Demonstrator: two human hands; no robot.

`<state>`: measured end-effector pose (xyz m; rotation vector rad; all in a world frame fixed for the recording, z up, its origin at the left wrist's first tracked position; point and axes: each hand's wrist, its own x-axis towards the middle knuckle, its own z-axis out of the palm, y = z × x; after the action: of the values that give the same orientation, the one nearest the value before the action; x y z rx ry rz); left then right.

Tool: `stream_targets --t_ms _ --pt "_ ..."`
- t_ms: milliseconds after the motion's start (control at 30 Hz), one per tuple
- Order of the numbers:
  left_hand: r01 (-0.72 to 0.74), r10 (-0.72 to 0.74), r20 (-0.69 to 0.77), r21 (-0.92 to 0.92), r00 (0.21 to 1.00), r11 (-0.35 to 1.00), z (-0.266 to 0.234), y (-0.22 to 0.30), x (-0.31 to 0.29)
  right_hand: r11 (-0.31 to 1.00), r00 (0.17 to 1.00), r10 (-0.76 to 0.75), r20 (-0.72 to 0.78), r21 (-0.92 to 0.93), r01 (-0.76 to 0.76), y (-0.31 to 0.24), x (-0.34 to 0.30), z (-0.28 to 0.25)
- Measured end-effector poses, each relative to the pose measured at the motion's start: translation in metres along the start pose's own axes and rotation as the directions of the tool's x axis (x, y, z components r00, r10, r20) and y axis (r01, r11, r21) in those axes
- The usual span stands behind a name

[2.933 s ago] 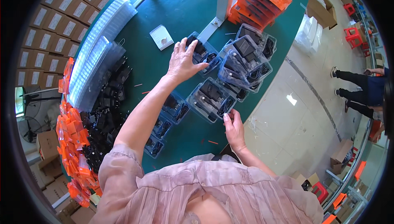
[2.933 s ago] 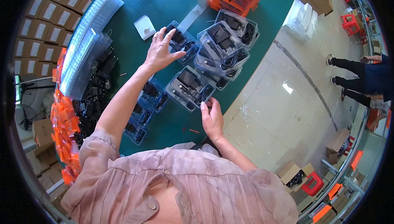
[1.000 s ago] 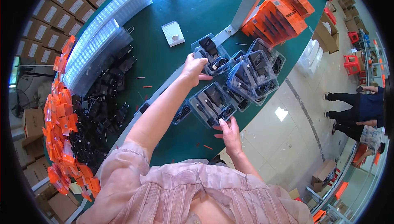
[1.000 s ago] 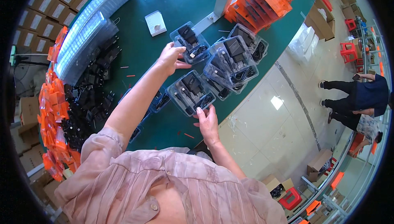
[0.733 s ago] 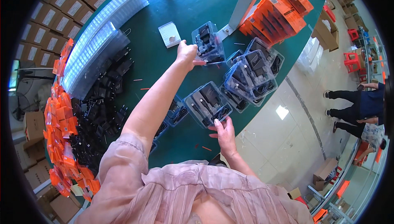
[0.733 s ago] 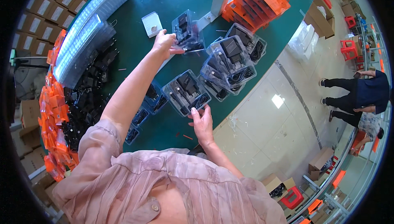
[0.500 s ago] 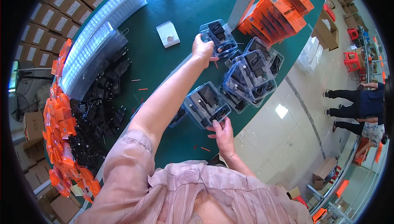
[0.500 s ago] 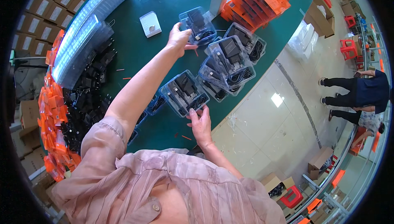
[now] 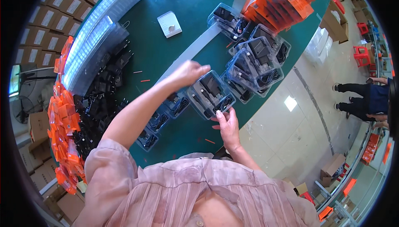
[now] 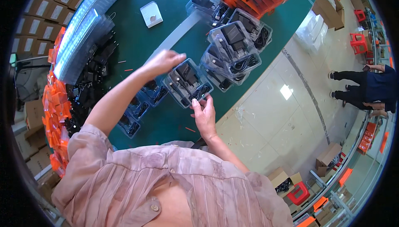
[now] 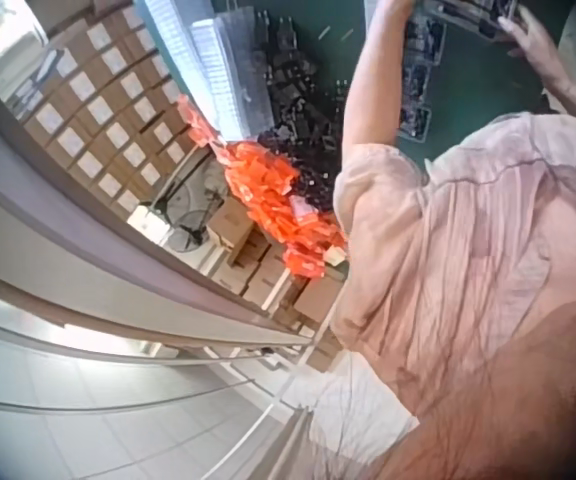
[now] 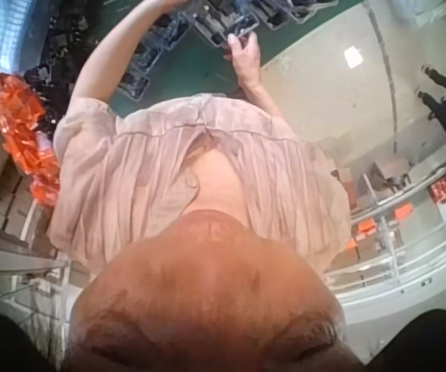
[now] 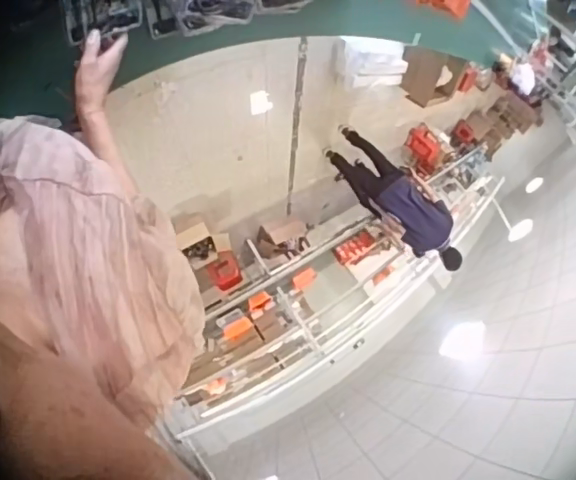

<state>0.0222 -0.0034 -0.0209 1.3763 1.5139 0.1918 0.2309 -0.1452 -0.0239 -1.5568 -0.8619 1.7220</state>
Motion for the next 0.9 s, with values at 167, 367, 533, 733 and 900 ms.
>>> stream_targets --t_ms 167,367,533,733,900 --pt "-0.097 0.095 -0.022 -0.18 0.995 0.979 0.019 0.001 -0.044 0.998 0.999 -0.039 0.005 -0.047 0.039 0.004 -0.002 0.008" --pt "-0.292 0.14 -0.292 -0.586 0.946 0.756 -0.039 0.02 -0.063 0.822 0.89 -0.445 0.1 -0.35 0.45 -0.076 0.005 0.042" --pt "-0.506 0.239 -0.486 -0.548 0.841 0.666 -0.104 0.083 -0.005 0.659 0.854 -0.489 0.178 -0.566 0.495 -0.207 0.099 0.03" --pt "-0.526 0.287 -0.456 -0.581 0.842 0.62 -0.102 0.105 0.097 0.811 0.981 -0.149 0.121 -0.553 0.191 -0.273 0.176 -0.007" --pt "-0.42 0.229 -0.361 -0.648 0.904 0.635 -0.089 0.094 0.137 0.785 0.995 -0.087 0.057 -0.611 0.103 -0.274 0.202 -0.014"
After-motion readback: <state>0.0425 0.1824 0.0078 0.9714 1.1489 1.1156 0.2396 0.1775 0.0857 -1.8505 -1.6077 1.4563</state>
